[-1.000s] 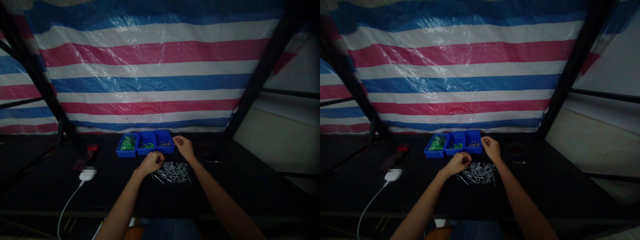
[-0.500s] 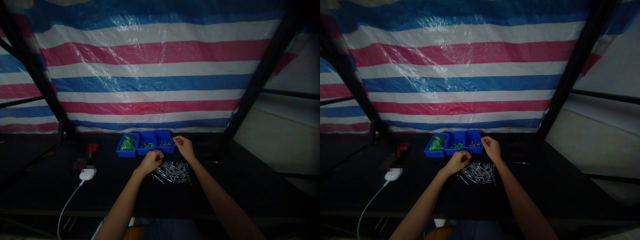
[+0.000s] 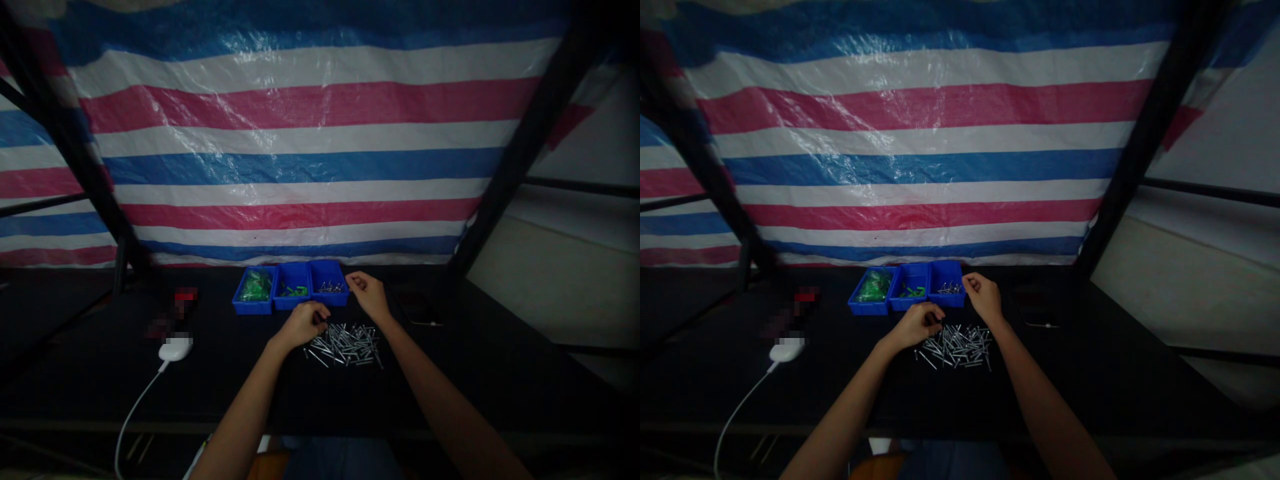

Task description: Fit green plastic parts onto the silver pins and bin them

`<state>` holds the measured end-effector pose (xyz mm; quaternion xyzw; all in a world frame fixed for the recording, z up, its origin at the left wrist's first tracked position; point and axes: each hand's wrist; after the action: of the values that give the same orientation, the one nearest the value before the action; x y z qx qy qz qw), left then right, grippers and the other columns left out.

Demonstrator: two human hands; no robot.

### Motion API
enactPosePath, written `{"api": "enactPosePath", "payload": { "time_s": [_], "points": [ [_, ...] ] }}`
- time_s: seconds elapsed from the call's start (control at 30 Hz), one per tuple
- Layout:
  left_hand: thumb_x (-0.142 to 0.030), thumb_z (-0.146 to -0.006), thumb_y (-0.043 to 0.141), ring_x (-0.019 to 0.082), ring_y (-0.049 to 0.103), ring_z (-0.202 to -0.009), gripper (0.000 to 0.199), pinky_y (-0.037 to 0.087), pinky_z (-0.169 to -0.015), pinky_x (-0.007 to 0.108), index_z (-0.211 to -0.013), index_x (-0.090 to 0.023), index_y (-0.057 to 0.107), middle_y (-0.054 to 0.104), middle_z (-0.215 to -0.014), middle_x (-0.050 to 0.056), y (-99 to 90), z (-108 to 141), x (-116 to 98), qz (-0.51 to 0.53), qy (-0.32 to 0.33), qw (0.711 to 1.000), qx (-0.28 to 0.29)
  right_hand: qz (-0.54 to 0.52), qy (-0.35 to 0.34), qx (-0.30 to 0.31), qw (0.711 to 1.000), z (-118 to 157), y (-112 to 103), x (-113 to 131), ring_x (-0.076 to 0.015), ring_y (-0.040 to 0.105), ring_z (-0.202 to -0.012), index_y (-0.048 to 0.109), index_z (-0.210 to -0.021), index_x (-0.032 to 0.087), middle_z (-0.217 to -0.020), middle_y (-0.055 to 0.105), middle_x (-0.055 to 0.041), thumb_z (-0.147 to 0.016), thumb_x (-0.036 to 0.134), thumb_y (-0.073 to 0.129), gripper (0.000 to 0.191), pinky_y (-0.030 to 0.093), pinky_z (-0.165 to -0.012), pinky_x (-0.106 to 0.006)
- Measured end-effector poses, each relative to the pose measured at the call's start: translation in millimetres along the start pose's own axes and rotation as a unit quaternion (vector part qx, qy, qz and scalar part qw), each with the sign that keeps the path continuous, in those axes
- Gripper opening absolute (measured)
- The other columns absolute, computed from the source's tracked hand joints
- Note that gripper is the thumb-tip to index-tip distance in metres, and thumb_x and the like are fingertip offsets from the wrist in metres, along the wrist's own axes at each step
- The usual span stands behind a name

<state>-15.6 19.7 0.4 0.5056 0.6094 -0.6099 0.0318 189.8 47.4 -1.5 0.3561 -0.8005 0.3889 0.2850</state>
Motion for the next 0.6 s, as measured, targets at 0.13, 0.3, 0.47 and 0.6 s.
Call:
{"api": "enactPosePath", "payload": {
  "time_s": [0.13, 0.3, 0.47, 0.6],
  "points": [
    [-0.008, -0.063, 0.057, 0.011, 0.056, -0.066, 0.024, 0.043, -0.056, 0.019, -0.086, -0.013, 0.061, 0.062, -0.085, 0.004, -1.1, -1.3, 0.5, 0.027, -0.008, 1.0, 0.009, 0.002, 0.0, -0.002, 1.0, -0.2, 0.5, -1.5, -0.0128, 0.054, -0.05, 0.065, -0.079, 0.018, -0.06, 0.061, -0.0024, -0.076, 0.044, 0.047, 0.032, 0.04, -0.05, -0.022],
    [-0.004, -0.06, 0.055, 0.011, 0.056, -0.065, 0.027, 0.044, -0.055, 0.019, -0.085, -0.012, 0.061, 0.062, -0.084, 0.005, -2.0, -2.3, -0.8, 0.048, -0.017, 0.999, -0.001, 0.005, -0.004, -0.003, 1.0, -0.2, 0.6, -2.5, -0.0131, 0.054, -0.05, 0.065, -0.079, 0.018, -0.06, 0.061, -0.0023, -0.076, 0.044, 0.047, 0.032, 0.041, -0.05, -0.023],
    [-0.005, -0.062, 0.055, 0.01, 0.056, -0.064, 0.026, 0.044, -0.055, 0.019, -0.086, -0.012, 0.06, 0.062, -0.086, 0.005, -2.8, -2.8, -1.8, 0.068, -0.013, 0.997, -0.021, 0.001, 0.002, -0.005, 1.0, -0.8, 0.7, -3.2, -0.0131, 0.054, -0.051, 0.065, -0.079, 0.018, -0.059, 0.06, -0.0024, -0.075, 0.044, 0.048, 0.032, 0.04, -0.05, -0.022],
    [-0.011, -0.068, 0.056, 0.009, 0.055, -0.065, 0.02, 0.044, -0.055, 0.019, -0.087, -0.013, 0.06, 0.061, -0.084, 0.004, -4.1, -4.6, -4.5, 0.094, -0.009, 0.994, -0.06, -0.009, -0.001, -0.005, 1.0, -0.6, 1.2, -0.4, -0.0131, 0.053, -0.051, 0.065, -0.08, 0.017, -0.06, 0.06, -0.0027, -0.076, 0.044, 0.047, 0.033, 0.04, -0.05, -0.023]
  ]
}}
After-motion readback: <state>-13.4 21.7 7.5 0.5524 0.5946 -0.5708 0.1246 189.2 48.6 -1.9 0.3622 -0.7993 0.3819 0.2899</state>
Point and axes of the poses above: each hand's wrist, its own z-axis away from the middle knuckle, its own y-axis out of the palm, x = y × z
